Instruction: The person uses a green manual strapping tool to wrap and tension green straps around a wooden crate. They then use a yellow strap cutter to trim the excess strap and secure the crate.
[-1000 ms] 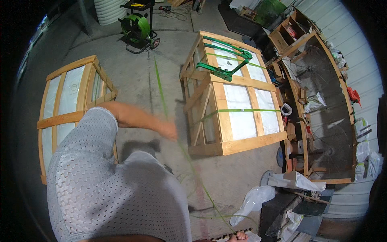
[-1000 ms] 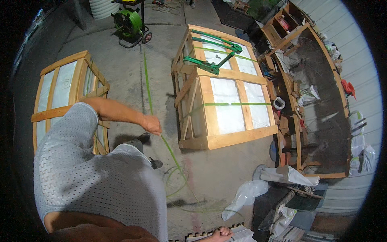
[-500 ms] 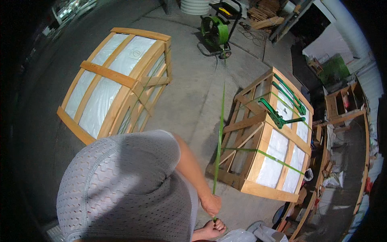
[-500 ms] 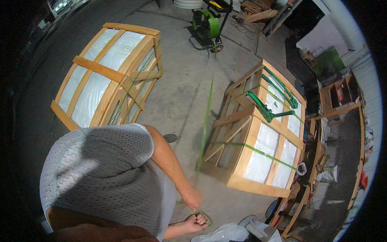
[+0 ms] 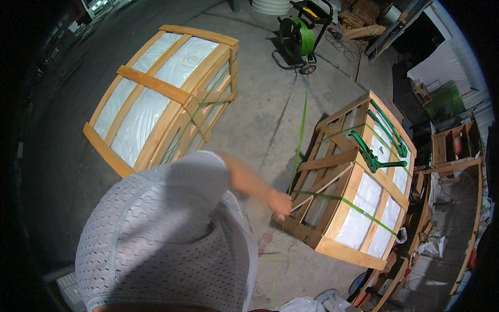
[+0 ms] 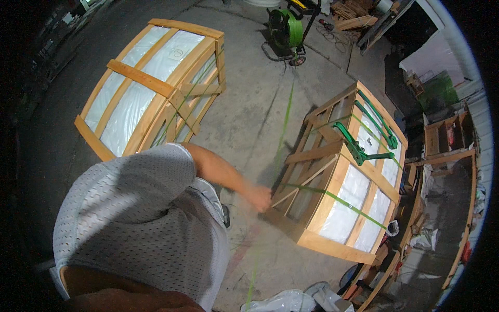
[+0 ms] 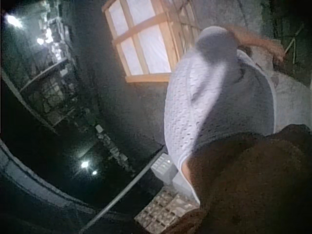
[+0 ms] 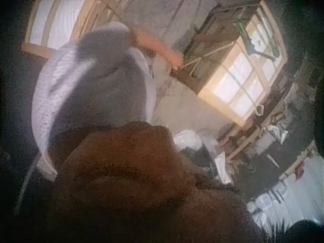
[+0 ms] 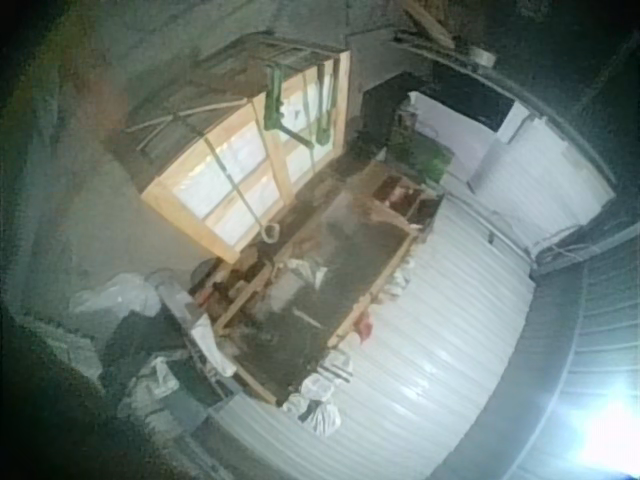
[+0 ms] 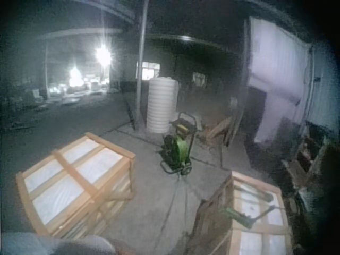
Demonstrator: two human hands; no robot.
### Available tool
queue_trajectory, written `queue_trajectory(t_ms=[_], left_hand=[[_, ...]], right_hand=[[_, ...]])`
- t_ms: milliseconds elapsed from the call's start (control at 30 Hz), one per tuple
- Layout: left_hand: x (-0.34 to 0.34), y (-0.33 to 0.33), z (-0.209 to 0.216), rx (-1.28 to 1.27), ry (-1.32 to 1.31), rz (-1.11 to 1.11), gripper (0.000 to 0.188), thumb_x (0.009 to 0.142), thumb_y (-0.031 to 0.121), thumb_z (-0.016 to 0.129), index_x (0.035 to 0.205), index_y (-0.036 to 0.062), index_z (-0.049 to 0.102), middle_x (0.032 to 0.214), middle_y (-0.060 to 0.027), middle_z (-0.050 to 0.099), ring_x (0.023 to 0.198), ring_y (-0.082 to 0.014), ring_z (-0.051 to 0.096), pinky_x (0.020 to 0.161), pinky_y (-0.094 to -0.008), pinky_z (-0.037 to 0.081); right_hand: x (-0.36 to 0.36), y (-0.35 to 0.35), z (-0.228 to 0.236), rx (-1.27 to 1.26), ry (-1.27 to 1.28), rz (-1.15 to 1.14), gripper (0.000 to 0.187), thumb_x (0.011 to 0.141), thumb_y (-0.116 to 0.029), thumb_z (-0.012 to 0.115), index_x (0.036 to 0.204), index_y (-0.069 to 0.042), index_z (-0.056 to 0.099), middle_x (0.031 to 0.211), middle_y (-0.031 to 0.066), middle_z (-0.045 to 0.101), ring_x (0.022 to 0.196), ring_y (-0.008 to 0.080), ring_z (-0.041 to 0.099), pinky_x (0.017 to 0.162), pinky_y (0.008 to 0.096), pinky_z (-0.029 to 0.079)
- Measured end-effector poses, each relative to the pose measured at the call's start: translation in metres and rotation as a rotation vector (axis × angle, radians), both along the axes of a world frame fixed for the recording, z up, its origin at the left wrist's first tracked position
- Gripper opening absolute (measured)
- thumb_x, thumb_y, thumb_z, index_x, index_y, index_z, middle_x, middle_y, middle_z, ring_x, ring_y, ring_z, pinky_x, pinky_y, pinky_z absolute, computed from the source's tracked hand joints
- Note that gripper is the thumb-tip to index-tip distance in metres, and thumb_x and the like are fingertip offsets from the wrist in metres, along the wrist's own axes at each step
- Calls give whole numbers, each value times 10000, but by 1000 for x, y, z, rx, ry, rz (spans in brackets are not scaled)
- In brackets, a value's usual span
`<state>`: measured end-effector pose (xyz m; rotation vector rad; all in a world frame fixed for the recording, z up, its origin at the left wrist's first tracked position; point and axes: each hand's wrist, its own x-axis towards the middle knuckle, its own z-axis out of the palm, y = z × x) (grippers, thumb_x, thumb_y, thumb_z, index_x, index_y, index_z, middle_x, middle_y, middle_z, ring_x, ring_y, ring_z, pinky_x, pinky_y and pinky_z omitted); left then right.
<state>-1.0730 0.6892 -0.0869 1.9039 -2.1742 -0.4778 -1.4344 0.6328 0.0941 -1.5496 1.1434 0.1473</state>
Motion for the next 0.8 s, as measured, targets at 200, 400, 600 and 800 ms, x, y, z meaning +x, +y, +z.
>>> queue_trajectory(t_ms=[200, 400, 600, 800], left_hand=[[-20, 41, -17, -20, -30, -147, 273, 775, 324, 621, 658, 82, 666, 632, -113, 637, 587, -323, 616, 582, -532, 447], [-109, 36, -12, 144, 439, -219, 356, 777, 311, 646, 1028, 58, 648, 870, -196, 658, 784, -380, 630, 714, -562, 450], [-134, -4, 60, -422, 376, -59, 600, 786, 317, 640, 1273, 0, 487, 1062, -240, 629, 955, -412, 611, 910, -494, 420], [-129, -10, 99, 78, 364, -259, 564, 829, 412, 622, 1217, 11, 541, 892, -205, 658, 902, -345, 636, 871, -521, 438]], right_hand=[[1, 6, 3, 34, 53, 144, 198, 862, -186, 659, 866, 3, 598, 669, 34, 543, 607, 136, 468, 550, 320, 402], [1, 2, 6, 54, 95, 269, 215, 861, -193, 661, 848, 12, 597, 654, 33, 539, 592, 133, 457, 538, 307, 391], [6, -3, 10, 45, 101, 359, 233, 860, -201, 663, 830, 21, 596, 640, 32, 535, 576, 131, 445, 525, 294, 379], [23, -9, 14, -155, -11, 322, 242, 858, -197, 667, 800, 24, 587, 634, 26, 521, 566, 123, 422, 515, 280, 363]])
